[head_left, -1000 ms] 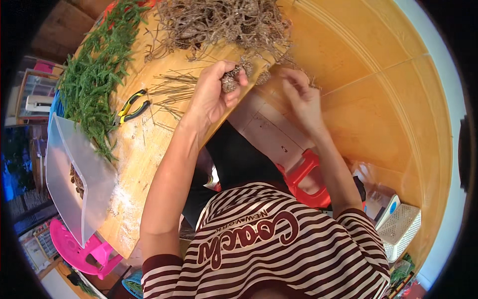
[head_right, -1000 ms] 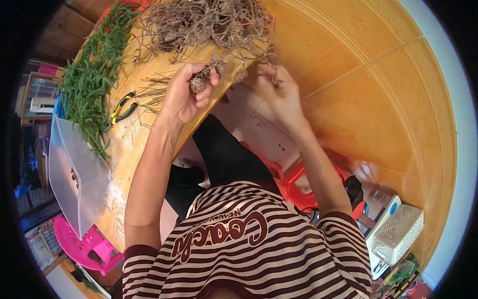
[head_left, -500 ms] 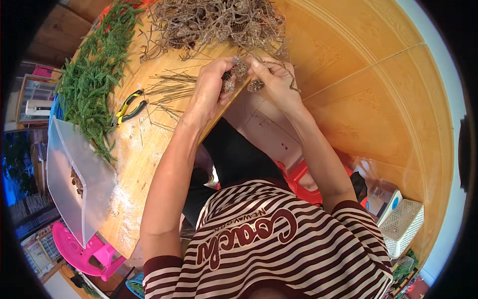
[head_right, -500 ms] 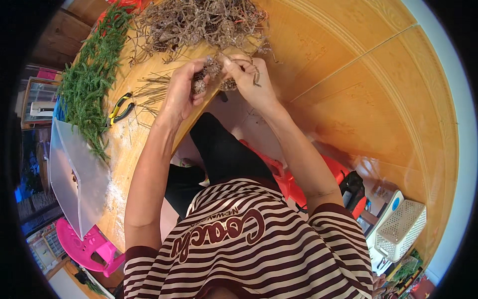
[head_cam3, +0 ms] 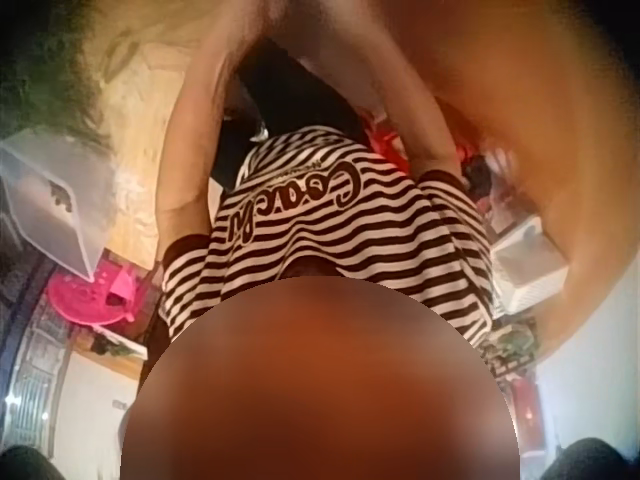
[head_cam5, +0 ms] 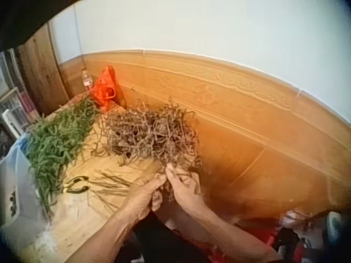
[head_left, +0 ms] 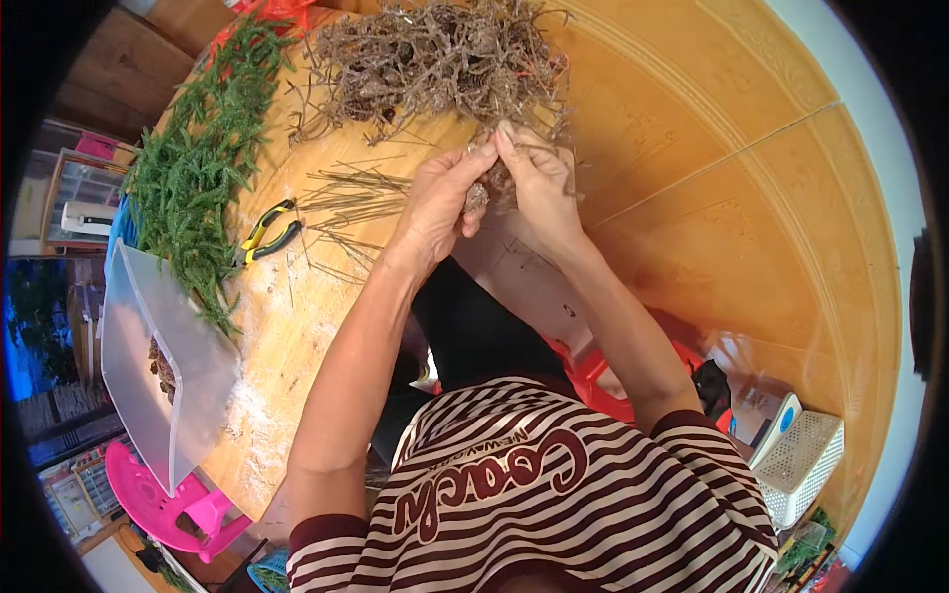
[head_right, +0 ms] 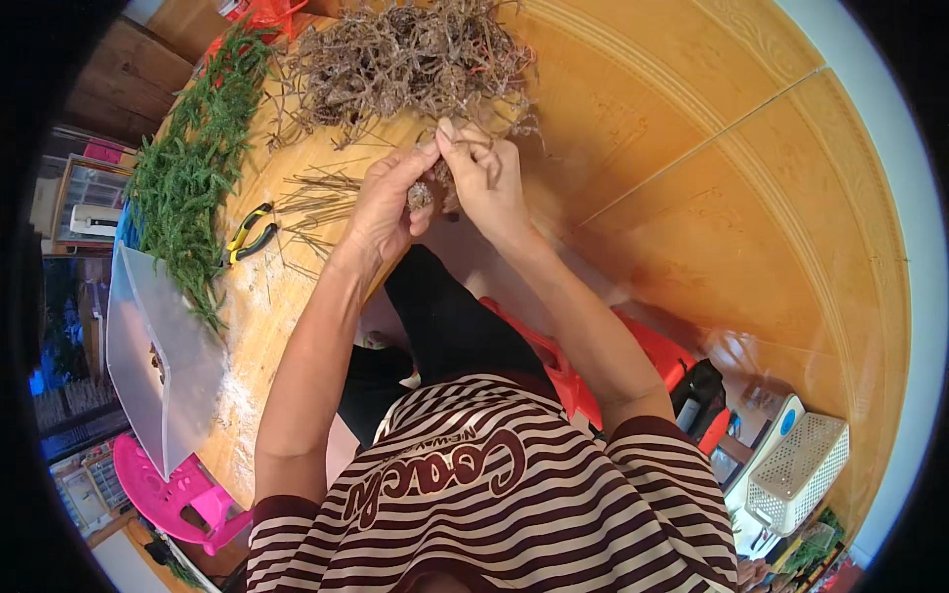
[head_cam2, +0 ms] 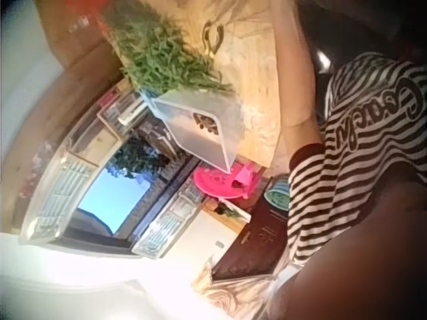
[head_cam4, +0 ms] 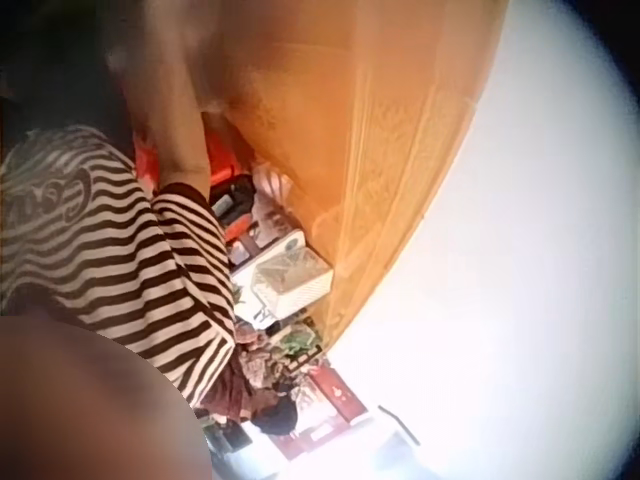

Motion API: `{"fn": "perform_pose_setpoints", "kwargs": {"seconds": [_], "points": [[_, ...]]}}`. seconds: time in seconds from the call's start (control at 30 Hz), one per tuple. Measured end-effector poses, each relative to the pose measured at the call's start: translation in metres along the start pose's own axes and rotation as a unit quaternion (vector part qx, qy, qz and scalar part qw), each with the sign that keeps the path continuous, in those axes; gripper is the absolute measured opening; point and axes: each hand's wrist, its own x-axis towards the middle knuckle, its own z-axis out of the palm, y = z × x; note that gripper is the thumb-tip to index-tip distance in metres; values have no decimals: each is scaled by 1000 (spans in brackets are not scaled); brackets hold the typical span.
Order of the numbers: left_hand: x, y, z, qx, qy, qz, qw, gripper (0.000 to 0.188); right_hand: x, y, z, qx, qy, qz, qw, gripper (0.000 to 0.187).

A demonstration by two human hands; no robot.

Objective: The person is manually sorting and untangling bunches of dried plant roots on a wooden table, placing cleaned parts into containers.

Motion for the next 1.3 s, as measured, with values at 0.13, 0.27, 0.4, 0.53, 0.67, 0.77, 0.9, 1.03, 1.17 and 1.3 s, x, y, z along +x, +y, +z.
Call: {"fn": "perform_pose_setpoints", "kwargs": {"seconds": [0.13,0.27,0.4,0.53,0.67,0.77,0.9,1.03,1.17,1.3], "points": [[0,2,2,-9,11,-4,1000,21,-3,-2,8,23,16,15,999,28],[0,0,3,-9,17,8,1000,19,3,4,8,83,24,53,995,28],[0,0,-1,11,-13,-14,1000,16,4,-7,9,96,16,83,992,33],[-1,5,-4,1,-52,-65,997,11,10,-14,3,44,-7,85,995,37],[-3,7,-4,-20,-66,-84,994,9,21,-13,4,-1,-49,73,996,40],[-3,11,-5,-74,-72,-91,990,9,22,-13,4,-26,-81,83,993,40],[-6,16,-10,-26,-91,-115,989,10,17,-16,2,-37,-109,112,987,40],[-5,11,-8,-3,-89,-96,991,9,15,-21,2,-28,-122,106,987,40],[-4,7,-9,-68,-125,-118,983,7,19,-18,4,-82,-136,62,985,38],[3,1,-12,-64,-110,-119,985,6,22,-21,7,-80,-124,56,987,34]]}}
